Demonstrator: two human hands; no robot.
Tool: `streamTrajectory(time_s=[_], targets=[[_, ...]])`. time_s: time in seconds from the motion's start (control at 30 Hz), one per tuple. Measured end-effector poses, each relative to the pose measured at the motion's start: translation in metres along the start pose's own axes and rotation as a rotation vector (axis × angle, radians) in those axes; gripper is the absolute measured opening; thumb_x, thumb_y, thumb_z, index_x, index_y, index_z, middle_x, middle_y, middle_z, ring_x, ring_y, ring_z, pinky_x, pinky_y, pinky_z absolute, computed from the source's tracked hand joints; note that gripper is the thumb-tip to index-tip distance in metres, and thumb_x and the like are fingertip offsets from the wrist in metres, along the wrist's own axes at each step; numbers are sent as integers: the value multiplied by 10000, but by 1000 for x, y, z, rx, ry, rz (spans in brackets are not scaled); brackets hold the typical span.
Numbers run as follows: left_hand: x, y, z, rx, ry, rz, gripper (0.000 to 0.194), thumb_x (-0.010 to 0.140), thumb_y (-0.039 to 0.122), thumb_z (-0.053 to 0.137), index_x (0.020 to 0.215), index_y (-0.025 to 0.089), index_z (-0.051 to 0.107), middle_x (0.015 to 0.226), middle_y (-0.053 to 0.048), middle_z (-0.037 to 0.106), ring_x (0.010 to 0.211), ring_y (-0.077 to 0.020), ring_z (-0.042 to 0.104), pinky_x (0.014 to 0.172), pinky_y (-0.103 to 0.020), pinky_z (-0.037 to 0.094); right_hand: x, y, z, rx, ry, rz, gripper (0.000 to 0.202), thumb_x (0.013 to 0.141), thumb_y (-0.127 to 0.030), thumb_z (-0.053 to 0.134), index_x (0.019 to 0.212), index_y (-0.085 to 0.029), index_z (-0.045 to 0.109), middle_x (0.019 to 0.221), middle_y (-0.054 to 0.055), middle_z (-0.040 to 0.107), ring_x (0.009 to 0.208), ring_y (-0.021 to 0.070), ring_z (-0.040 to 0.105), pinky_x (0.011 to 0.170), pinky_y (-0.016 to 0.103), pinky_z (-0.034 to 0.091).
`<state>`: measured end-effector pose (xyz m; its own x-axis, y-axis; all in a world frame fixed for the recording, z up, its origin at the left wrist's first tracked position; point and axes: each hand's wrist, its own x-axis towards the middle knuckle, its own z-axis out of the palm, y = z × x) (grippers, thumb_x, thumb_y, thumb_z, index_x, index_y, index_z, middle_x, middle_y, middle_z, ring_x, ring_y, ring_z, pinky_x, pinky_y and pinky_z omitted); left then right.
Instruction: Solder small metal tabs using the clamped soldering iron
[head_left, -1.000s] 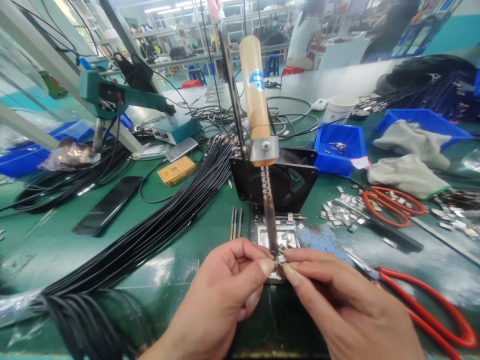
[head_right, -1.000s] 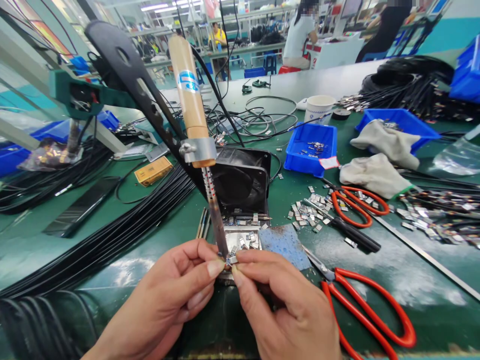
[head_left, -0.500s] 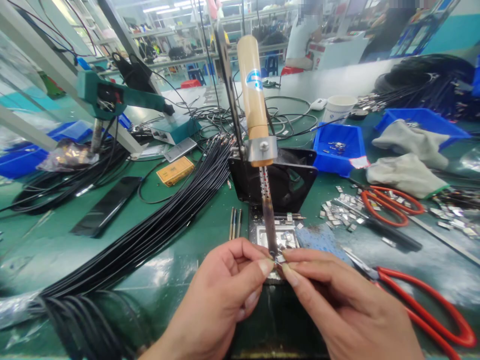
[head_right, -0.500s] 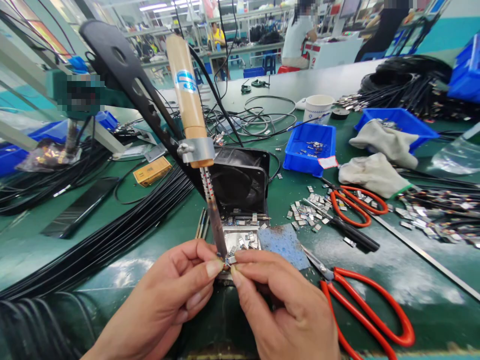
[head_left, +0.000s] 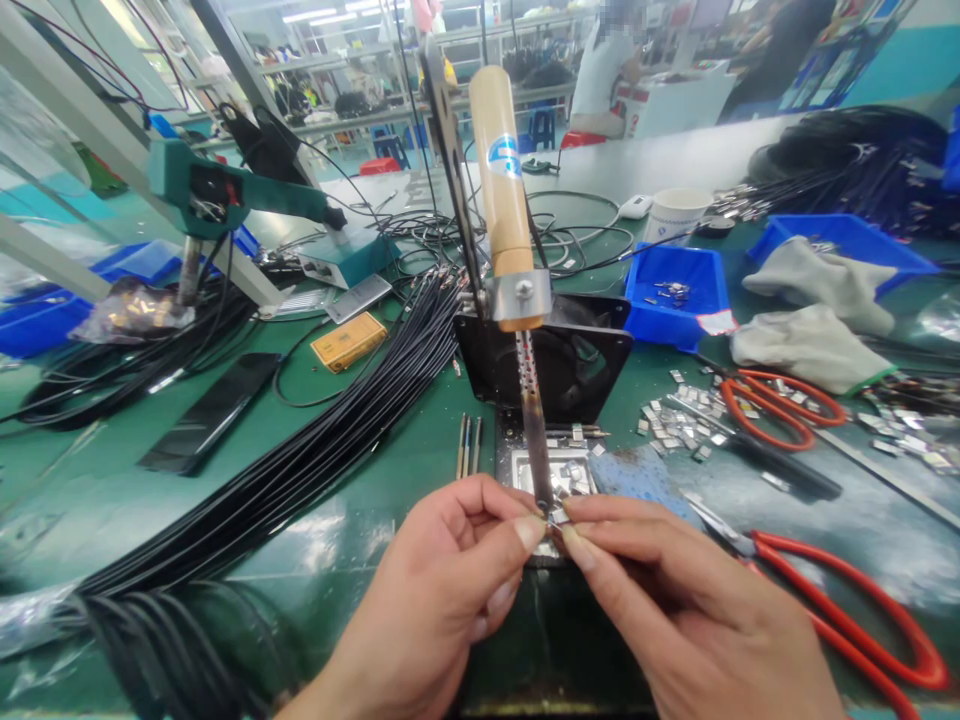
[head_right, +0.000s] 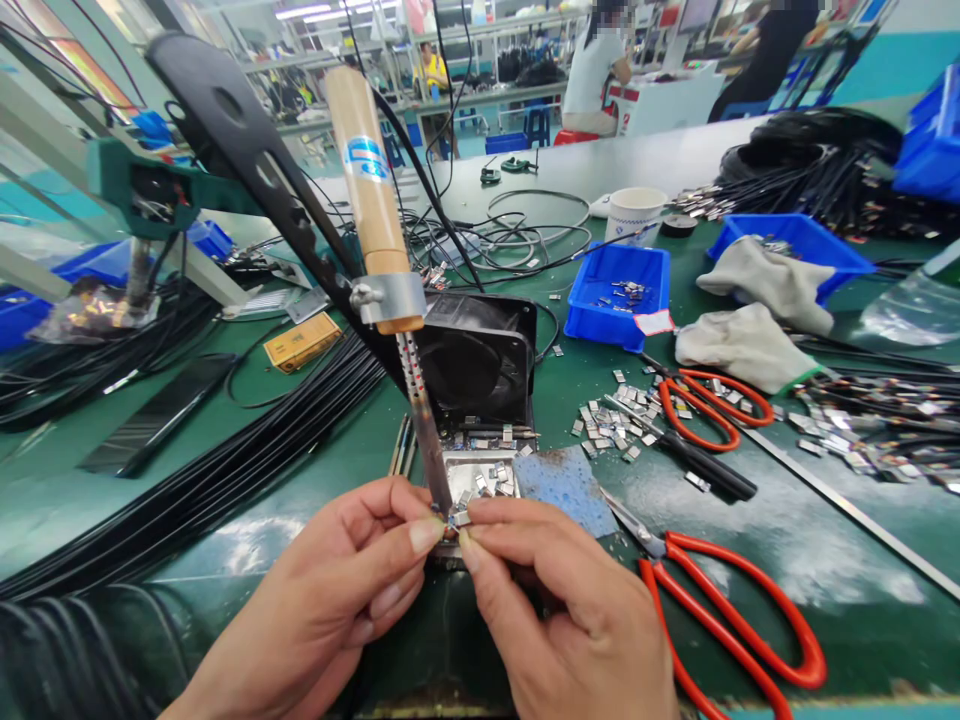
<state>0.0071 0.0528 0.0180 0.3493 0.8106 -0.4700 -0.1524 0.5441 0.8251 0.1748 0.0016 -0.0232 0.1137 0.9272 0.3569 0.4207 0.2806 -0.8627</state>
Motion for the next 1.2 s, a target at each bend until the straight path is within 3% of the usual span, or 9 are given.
streamTrajectory(time_s=[0.7,0.83,0.93,1.03,1.2], targets=[[-2,-2,-3,32,-2,-7,271,886,311,735,821,132,543,538,76,349,467,-29,220,419,-155,163,2,-2,0,37,5,20,112,912,-172,675,961,-264,714,1067,-46,731,955,93,727,829,136,600],[-7,-6,-4,49,-6,-13,302,881,348,743,825,138,533,621,52,417,486,-29,239,427,-179,149,-1,-5,-2,50,-34,-4,143,916,-139,646,954,-271,686,1044,-69,718,928,68,717,798,114,584],[-13,-10,-7,60,-33,-15,317,885,366,741,829,129,537,749,17,504,507,-16,253,439,-184,150,-4,-7,-2,77,20,1,112,921,-165,639,929,-268,680,1020,-62,716,911,63,709,803,98,559],[-21,-12,-8,55,-69,2,297,901,358,726,837,123,557,860,-9,561,536,-12,308,450,-173,194,-8,-9,0,111,76,14,83,918,-193,656,910,-272,681,1007,-66,714,888,52,702,806,74,534],[-32,-12,-4,37,-72,51,240,895,290,736,820,108,597,855,-11,582,597,-22,413,500,-145,298,-13,-14,1,172,53,17,100,910,-199,677,949,-291,682,1009,-66,706,887,61,699,815,80,536]])
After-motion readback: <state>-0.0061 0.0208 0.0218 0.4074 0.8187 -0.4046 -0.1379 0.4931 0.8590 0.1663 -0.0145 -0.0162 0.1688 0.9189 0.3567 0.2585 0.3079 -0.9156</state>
